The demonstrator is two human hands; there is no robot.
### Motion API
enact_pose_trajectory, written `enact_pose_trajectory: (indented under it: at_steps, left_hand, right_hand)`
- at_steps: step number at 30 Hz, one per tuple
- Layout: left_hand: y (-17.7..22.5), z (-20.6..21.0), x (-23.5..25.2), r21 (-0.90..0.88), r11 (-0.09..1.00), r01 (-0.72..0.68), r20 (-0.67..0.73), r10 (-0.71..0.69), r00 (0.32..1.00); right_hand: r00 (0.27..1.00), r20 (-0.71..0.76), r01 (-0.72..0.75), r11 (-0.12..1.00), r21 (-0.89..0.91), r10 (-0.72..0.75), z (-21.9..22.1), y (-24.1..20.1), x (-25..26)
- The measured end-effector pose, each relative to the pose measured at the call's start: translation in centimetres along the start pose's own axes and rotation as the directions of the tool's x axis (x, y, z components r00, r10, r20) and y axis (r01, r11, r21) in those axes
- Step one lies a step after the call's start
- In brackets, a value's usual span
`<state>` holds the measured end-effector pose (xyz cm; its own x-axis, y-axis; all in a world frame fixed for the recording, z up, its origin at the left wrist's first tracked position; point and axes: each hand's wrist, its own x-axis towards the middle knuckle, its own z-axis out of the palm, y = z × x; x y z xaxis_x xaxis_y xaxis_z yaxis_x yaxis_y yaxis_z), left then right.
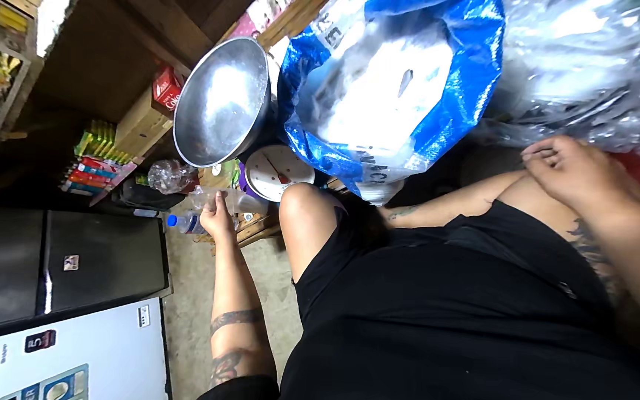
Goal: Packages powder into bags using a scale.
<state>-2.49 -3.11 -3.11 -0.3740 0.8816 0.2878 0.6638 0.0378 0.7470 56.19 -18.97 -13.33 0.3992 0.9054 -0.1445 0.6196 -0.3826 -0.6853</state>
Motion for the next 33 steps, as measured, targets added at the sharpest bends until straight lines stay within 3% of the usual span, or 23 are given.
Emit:
enact_pose_trajectory:
  at_steps: [5,15,19,26,29,33]
  left_hand:
    - [0.3,-0.2,0.3,-0.05,0.996,-0.069,-0.033,0.067,0.997]
    - [-0.8,0.8,-0.2,-0.043,0.996,0.082,0.096,-0.078,0.992]
    - [-0.5,0.4,0.2,0.055,0.998,0.039,0.061,-0.042,0.997]
    - [0.4,-0.5,0.7,-0.025,0.998,-0.05,0.043,0.051,0.998]
    - [-0.6,-0.1,0.5,0.005,1.0,0.028,0.102,-0.028,0.994]
    - [-1.5,0.6,-0.3,-0.08,0.991,0.11,0.165,-0.096,0.982]
  right_hand:
    - [1.0,0.009,-0.009,1.0,-0.022,0.009,-0.1,-0.5,-0.1]
    - [1.0,0.002,0.005,1.0,-0.018,-0.005,-0.1,-0.5,-0.2]
    - [1.0,0.006,0.007,1.0,-0.016,-0.007,-0.1,-0.5,-0.2]
    - [1.0,0.016,0.006,0.999,-0.04,-0.006,-0.1,-0.3,-0.1]
    - [1.0,0.012,-0.002,1.0,-0.023,0.003,-0.2,-0.5,-0.2]
    - [1.0,0.009,-0.014,1.0,-0.027,0.014,-0.4,-0.7,-0.3]
